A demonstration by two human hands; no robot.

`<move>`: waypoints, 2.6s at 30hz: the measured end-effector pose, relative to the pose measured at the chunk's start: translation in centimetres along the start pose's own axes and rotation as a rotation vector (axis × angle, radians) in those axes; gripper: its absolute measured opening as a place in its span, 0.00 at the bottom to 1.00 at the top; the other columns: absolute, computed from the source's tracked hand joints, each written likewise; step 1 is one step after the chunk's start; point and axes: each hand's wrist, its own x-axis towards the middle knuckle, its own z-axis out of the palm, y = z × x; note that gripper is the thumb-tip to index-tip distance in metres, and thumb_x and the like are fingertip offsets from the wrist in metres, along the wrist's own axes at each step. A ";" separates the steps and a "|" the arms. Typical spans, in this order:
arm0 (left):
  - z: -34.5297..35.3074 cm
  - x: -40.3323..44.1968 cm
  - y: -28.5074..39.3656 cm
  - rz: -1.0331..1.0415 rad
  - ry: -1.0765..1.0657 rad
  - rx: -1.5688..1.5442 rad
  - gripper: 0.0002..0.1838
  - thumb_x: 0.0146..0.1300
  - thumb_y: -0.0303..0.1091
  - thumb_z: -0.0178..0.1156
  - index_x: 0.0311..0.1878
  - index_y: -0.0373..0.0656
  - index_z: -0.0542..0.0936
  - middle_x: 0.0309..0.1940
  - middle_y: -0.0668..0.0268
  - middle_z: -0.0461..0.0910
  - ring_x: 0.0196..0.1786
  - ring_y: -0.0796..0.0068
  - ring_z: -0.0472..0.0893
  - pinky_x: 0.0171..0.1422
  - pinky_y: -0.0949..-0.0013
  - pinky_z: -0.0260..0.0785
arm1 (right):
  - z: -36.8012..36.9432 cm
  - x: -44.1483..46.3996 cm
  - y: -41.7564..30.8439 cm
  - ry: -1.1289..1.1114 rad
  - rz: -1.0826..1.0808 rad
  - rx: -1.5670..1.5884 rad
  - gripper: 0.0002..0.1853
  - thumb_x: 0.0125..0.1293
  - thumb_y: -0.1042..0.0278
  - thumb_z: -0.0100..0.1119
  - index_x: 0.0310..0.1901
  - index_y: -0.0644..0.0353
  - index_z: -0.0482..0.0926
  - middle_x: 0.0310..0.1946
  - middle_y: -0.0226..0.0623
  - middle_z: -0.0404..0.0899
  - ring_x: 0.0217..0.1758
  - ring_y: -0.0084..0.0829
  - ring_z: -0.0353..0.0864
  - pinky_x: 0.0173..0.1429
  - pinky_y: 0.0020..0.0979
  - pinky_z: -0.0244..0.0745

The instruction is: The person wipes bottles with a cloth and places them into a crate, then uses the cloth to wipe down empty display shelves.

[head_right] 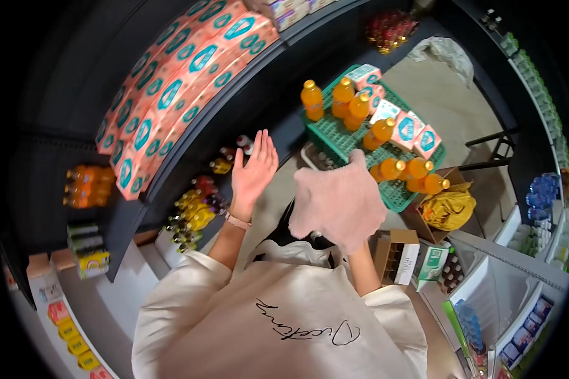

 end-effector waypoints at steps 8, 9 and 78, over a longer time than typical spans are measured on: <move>3.9 -10.7 -2.0 0.159 -0.056 -0.270 0.29 0.74 0.53 0.38 0.61 0.39 0.72 0.56 0.63 0.77 0.55 0.69 0.76 0.61 0.62 0.63 | 0.7 -7.3 -5.1 -0.085 -0.114 0.043 0.17 0.37 0.60 0.65 0.32 0.56 0.79 0.27 0.42 0.69 0.27 0.44 0.69 0.32 0.39 0.63; 4.4 -12.2 -1.8 0.168 -0.076 -0.286 0.28 0.73 0.52 0.38 0.60 0.38 0.72 0.55 0.63 0.77 0.54 0.70 0.76 0.60 0.63 0.63 | 0.8 -7.8 -6.1 -0.089 -0.136 0.043 0.17 0.37 0.60 0.65 0.32 0.56 0.79 0.27 0.42 0.69 0.27 0.44 0.69 0.32 0.39 0.63; 18.5 -41.4 52.6 1.739 -0.090 2.248 0.12 0.63 0.33 0.61 0.27 0.35 0.75 0.20 0.53 0.76 0.24 0.52 0.77 0.30 0.57 0.66 | 19.5 -30.3 -63.9 -0.341 0.166 -0.263 0.17 0.38 0.59 0.63 0.31 0.58 0.75 0.18 0.34 0.75 0.21 0.42 0.73 0.32 0.38 0.65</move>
